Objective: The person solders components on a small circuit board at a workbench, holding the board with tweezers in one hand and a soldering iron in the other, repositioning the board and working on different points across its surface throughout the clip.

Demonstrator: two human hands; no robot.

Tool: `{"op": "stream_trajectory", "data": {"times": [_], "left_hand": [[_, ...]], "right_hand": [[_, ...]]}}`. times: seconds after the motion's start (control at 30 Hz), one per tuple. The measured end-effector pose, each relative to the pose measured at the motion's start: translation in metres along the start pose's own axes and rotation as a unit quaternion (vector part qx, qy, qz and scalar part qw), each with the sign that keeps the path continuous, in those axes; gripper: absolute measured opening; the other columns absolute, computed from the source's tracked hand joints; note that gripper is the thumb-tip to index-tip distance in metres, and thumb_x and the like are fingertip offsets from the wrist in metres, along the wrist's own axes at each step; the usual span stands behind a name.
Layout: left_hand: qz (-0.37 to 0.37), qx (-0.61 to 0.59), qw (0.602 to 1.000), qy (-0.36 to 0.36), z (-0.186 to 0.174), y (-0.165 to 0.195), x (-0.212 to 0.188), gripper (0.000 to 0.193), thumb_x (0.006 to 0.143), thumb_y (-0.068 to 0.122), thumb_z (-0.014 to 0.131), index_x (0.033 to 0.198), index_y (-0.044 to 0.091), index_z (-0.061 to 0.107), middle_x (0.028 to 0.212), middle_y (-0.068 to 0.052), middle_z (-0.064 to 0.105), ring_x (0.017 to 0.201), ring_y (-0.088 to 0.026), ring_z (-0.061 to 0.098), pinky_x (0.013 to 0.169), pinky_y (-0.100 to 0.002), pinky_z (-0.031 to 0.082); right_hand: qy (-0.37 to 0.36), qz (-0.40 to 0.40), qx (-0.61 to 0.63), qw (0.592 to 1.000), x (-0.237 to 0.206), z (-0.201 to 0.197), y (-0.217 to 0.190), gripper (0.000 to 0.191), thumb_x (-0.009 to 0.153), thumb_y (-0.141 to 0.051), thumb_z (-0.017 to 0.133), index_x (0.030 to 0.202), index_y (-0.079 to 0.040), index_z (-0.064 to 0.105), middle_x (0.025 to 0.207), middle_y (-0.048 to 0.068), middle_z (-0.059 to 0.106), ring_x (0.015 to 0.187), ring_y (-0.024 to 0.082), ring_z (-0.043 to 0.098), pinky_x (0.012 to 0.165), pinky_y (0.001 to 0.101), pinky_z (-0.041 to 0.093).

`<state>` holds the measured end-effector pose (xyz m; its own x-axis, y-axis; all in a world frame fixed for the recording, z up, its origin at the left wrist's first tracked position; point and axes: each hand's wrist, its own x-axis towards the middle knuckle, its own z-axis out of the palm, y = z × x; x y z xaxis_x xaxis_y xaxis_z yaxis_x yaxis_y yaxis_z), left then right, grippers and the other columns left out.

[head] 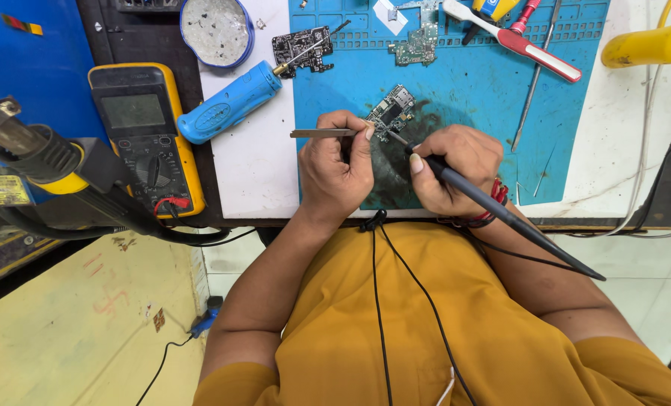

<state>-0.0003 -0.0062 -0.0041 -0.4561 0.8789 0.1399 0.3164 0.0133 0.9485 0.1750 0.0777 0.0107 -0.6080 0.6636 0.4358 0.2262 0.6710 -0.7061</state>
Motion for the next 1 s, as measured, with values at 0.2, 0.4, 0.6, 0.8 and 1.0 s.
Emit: {"op": "stream_trajectory", "data": {"times": [0.2,0.4,0.6,0.8,1.0], "left_hand": [[0.002,0.006,1.000,0.004,0.0010,-0.0001,0.0005,0.015,0.102,0.002,0.069,0.110,0.005,0.056,0.087,-0.005,0.070,0.072,-0.011,0.069,0.064,-0.025,0.055],[-0.006,0.004,1.000,0.002,0.0001,0.0005,0.0001,0.015,0.102,0.002,0.068,0.110,0.004,0.056,0.089,-0.006,0.071,0.073,-0.011,0.070,0.065,-0.025,0.056],[-0.009,0.004,1.000,0.001,0.0003,0.0009,-0.0001,0.015,0.102,0.002,0.069,0.110,0.004,0.057,0.087,-0.006,0.070,0.070,-0.011,0.068,0.063,-0.025,0.054],[0.005,0.006,1.000,0.003,0.0002,0.0002,0.0006,0.015,0.102,0.003,0.069,0.110,0.005,0.056,0.085,-0.005,0.069,0.070,-0.011,0.068,0.063,-0.025,0.053],[-0.011,0.005,1.000,-0.002,0.0005,0.0000,0.0004,0.015,0.102,0.003,0.069,0.109,0.005,0.056,0.083,-0.005,0.069,0.067,-0.010,0.066,0.060,-0.025,0.052]], "right_hand": [[-0.006,-0.002,-0.001,1.000,-0.0001,-0.0009,0.0002,0.012,0.089,-0.004,0.072,0.092,-0.004,0.060,0.079,0.010,0.067,0.066,0.028,0.065,0.063,0.0362,0.049],[-0.004,-0.005,0.002,1.000,0.0005,0.0000,0.0000,0.013,0.088,-0.004,0.072,0.092,-0.004,0.060,0.079,0.010,0.067,0.066,0.027,0.065,0.063,0.0363,0.050],[-0.005,-0.002,0.000,1.000,0.0007,-0.0001,-0.0006,0.013,0.087,-0.004,0.072,0.091,-0.004,0.060,0.077,0.010,0.066,0.065,0.028,0.064,0.062,0.0365,0.049],[-0.001,-0.006,0.004,1.000,0.0011,0.0003,-0.0007,0.013,0.088,-0.004,0.072,0.091,-0.004,0.060,0.079,0.009,0.067,0.067,0.028,0.066,0.062,0.0356,0.050],[-0.005,-0.012,0.005,1.000,0.0018,-0.0006,0.0003,0.013,0.088,-0.004,0.072,0.091,-0.004,0.059,0.079,0.010,0.067,0.066,0.028,0.066,0.063,0.0366,0.050]]}}
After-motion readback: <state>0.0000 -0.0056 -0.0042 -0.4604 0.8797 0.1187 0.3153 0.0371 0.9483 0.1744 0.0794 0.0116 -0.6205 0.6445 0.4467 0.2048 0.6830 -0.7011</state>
